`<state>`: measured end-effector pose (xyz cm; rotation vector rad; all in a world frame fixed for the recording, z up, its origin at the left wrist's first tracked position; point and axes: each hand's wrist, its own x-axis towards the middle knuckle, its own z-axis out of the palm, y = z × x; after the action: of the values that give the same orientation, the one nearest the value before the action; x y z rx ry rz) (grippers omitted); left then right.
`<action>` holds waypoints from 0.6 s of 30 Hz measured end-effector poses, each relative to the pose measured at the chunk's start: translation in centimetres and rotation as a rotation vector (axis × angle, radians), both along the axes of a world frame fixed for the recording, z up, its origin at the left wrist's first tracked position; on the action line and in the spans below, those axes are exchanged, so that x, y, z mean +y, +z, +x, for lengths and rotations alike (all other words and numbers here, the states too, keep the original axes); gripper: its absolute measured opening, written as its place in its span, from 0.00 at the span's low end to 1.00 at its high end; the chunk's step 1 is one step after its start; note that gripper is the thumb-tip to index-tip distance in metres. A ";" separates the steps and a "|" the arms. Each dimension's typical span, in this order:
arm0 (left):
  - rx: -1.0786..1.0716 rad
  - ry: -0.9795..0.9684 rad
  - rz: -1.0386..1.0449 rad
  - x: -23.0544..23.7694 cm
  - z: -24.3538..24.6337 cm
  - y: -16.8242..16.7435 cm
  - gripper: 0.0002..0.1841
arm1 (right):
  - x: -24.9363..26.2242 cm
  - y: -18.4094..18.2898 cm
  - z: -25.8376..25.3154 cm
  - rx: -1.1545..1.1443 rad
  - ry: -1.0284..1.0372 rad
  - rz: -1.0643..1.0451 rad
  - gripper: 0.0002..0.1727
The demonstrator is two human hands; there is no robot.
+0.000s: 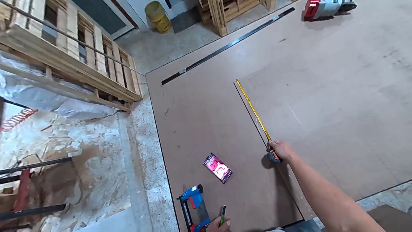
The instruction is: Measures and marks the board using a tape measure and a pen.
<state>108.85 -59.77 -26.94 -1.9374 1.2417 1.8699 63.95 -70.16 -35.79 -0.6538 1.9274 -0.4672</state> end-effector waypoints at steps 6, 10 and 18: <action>0.055 0.004 0.022 -1.0 -1.1 -0.7 0.16 | 0.7 0.7 1.0 0.058 -0.041 0.066 0.32; 0.050 -0.006 -0.003 -2.1 -1.6 -1.0 0.13 | 1.1 1.1 2.7 0.083 -0.031 0.144 0.35; 0.039 -0.014 0.007 -2.4 -2.6 -2.3 0.12 | -0.3 1.4 3.0 0.125 -0.031 0.267 0.35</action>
<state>106.23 -62.21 -29.22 -1.8923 1.2552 1.9111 66.95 -70.47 -34.39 -0.4894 2.0743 -0.1848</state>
